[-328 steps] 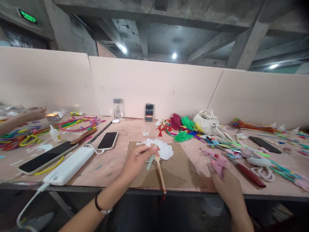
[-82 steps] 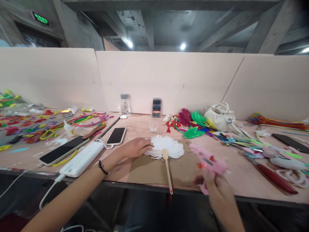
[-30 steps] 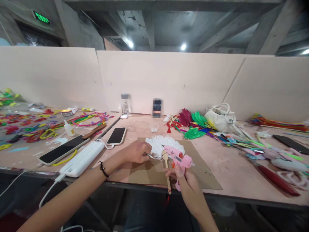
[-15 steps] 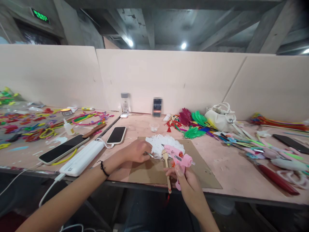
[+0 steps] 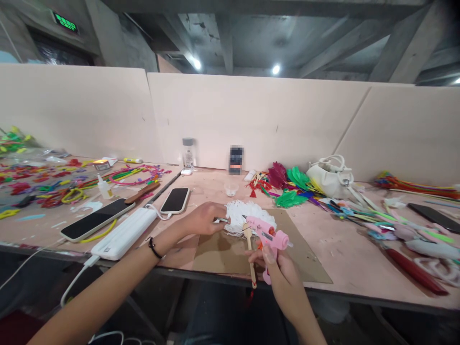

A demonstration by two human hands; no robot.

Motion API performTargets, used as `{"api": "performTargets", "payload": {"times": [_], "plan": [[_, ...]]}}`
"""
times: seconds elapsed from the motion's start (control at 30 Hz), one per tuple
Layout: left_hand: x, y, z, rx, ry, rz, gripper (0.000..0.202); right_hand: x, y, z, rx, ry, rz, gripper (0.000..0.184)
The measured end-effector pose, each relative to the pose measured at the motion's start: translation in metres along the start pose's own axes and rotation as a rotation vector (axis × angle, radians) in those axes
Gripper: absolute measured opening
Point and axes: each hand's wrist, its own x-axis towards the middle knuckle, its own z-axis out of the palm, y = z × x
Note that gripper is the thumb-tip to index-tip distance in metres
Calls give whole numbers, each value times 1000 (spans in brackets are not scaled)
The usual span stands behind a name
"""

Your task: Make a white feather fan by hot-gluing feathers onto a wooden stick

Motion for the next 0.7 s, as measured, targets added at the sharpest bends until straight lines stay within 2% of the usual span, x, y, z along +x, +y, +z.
{"api": "performTargets", "payload": {"times": [0.3, 0.57, 0.7], "plan": [[-3, -3, 8, -36, -95, 43, 10, 0, -6, 0, -20, 18, -26, 60], [-6, -6, 15, -52, -77, -18, 10, -1, -4, 0, 31, 13, -3, 58], [-5, -3, 11, -138, -76, -39, 11, 0, -3, 0, 31, 13, -3, 57]]}}
